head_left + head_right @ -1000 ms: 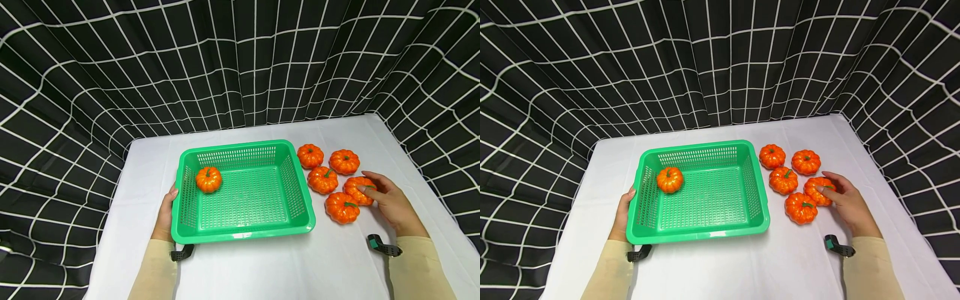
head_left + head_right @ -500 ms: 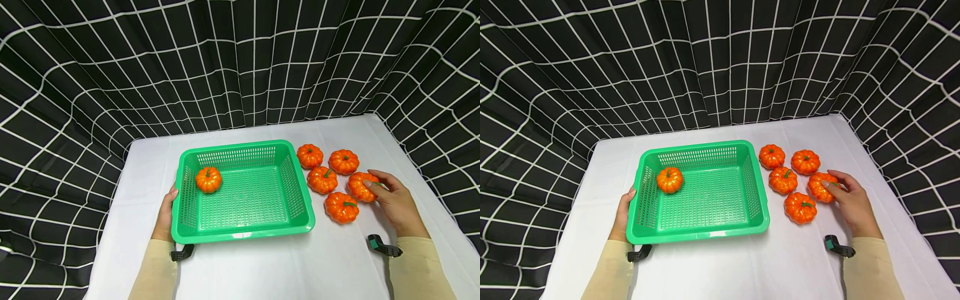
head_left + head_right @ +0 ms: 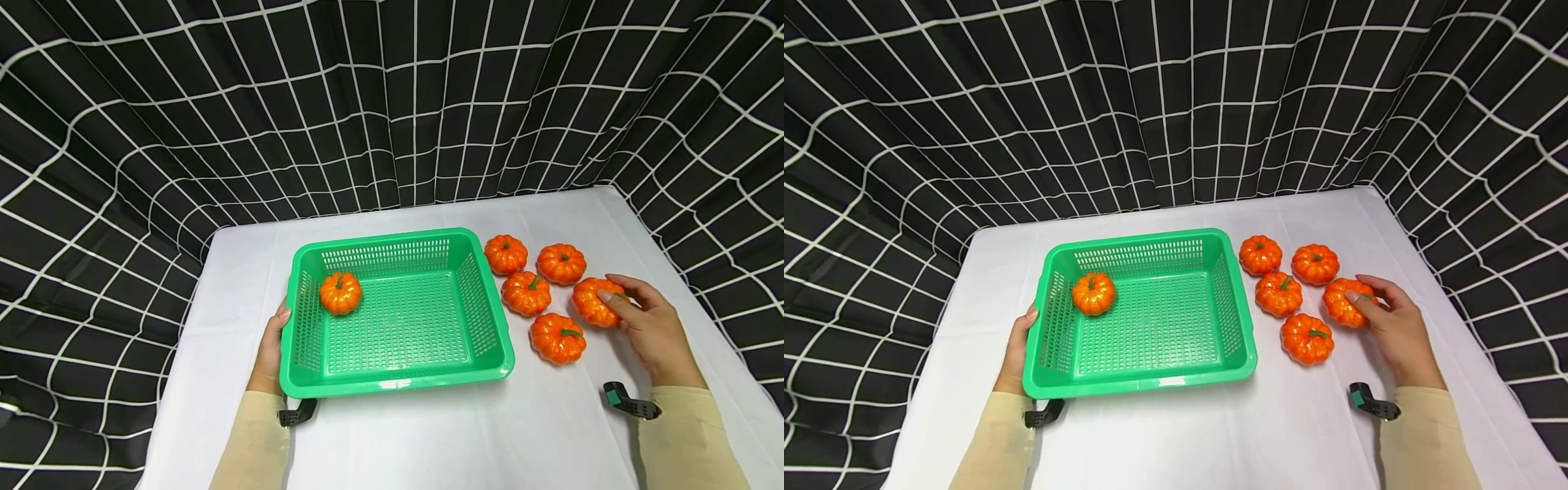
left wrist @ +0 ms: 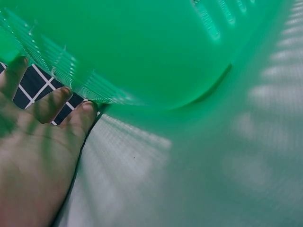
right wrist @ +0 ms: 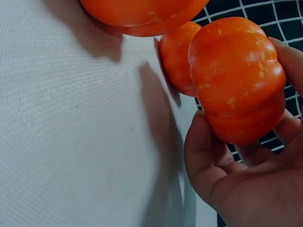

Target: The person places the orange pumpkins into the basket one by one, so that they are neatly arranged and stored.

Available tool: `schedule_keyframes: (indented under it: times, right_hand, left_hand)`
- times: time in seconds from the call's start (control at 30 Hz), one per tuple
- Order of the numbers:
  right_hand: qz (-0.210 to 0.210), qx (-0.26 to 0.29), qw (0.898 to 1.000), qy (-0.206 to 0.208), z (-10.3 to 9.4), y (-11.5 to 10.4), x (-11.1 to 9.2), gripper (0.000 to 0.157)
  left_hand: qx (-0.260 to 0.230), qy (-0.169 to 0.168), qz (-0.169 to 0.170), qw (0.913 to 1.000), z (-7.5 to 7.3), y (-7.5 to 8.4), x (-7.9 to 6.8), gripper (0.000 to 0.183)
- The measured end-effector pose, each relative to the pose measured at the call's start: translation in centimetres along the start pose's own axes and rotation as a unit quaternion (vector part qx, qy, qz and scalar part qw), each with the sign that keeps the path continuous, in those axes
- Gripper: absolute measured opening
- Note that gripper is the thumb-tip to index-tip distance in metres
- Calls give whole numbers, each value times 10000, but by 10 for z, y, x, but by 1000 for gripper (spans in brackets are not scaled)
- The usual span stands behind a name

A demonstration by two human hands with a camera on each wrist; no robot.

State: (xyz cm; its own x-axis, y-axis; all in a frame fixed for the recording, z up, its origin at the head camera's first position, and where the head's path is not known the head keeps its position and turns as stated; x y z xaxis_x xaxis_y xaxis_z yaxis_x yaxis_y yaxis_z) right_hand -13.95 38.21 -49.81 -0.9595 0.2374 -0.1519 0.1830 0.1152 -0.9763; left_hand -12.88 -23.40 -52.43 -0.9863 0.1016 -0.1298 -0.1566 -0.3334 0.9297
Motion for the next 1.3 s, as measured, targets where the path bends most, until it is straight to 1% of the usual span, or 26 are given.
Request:
schedule_keyframes:
  times: [0.13, 0.23, 0.4, 0.63, 0.8, 1.13, 1.3]
  right_hand:
    - [-83, 446, 9990, -16, 1, -1, 1, 31]
    - [-162, 760, 9970, -35, 1, -3, 2, 32]
    - [-215, 899, 9957, -41, -1, -4, 4, 33]
    - [-341, 1040, 9939, -109, 1, -9, 4, 37]
    - [-436, 1137, 9924, -156, 4, -14, 3, 37]
    - [-413, 1051, 9936, -100, 8, -23, -1, 35]
    - [-449, 941, 9945, -94, 11, -29, -2, 37]
  left_hand:
    - [40, 41, -7, 10000, 0, 0, 0, 73]
    - [90, 86, -27, 9999, 0, 1, 0, 73]
    - [57, 87, -63, 9999, 0, 1, 0, 73]
    - [22, 18, -50, 10000, -1, 0, 1, 74]
    - [60, -12, 11, 10000, -1, 0, 1, 74]
    - [14, 11, 9, 10000, 0, 1, 0, 73]
    - [27, 80, 0, 10000, 1, 2, 0, 73]
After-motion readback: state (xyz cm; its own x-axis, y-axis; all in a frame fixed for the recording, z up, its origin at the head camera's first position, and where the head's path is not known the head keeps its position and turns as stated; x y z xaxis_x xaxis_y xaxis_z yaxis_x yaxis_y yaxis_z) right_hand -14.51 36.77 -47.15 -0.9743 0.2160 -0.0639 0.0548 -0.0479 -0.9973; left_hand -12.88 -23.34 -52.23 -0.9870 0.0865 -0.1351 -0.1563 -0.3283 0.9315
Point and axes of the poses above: each hand's wrist, its own x-axis towards the middle knuckle, its own z-axis out of the palm, y = z × x, the point moved 3 cm from there along x, towards the middle knuckle, and after that the axes turned 3 degrees about -x, right-handed, at the moved point
